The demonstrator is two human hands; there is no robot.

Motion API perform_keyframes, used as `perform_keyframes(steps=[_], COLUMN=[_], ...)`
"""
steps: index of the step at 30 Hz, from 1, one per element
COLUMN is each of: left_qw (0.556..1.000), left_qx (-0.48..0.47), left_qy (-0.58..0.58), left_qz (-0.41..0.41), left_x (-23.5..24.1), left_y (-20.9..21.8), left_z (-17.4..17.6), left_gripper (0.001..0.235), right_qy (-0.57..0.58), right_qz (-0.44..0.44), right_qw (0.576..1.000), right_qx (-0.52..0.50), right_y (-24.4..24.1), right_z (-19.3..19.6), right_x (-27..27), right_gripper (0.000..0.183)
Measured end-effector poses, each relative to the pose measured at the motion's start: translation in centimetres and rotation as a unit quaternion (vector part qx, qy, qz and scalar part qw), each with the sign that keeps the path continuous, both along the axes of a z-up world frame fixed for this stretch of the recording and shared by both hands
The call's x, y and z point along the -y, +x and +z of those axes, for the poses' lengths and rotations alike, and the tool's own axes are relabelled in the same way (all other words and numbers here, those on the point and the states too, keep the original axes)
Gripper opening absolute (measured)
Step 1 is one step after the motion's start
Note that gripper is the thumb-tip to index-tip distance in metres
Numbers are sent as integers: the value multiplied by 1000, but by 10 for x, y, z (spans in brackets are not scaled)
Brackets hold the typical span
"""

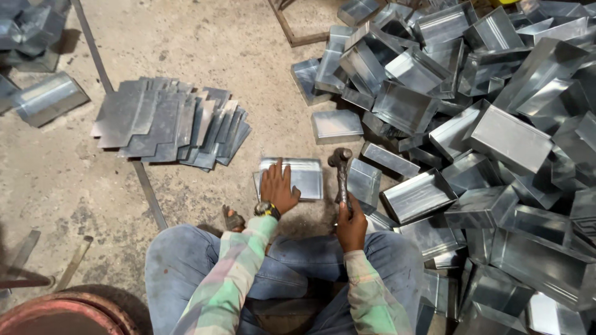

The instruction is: The person sits on the floor and uses a hammer to fold the edges of rectangular metal sheets to form small trays, handling each piece one by one and placing finished trays into a large pile.

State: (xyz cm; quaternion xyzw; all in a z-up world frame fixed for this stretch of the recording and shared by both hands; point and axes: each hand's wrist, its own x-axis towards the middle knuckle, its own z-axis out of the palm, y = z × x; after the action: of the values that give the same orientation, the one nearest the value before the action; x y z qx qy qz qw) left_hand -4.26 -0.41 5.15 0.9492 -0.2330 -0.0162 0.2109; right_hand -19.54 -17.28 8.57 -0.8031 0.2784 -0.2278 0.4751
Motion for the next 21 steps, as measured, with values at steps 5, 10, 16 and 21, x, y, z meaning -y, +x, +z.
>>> perform_keyframes(steps=[5,10,16,21], left_qw=[998,996,996,996], left_qx=[-5,-1,-4,-19], left_qy=[29,58,43,54], left_qz=[49,70,83,70], left_x=[9,7,7,8], left_y=[29,61,65,54], left_z=[1,-8,-11,-8], left_gripper=[105,106,106,110], right_qy=[107,-7,-76,-56], right_qz=[49,117,74,38], right_qw=[990,974,985,997], right_qx=[81,194,-134,-40], right_y=[-10,-23,7,3], right_z=[37,55,0,-10], right_x=[-15,-21,-9,-2], right_gripper=[43,44,46,44])
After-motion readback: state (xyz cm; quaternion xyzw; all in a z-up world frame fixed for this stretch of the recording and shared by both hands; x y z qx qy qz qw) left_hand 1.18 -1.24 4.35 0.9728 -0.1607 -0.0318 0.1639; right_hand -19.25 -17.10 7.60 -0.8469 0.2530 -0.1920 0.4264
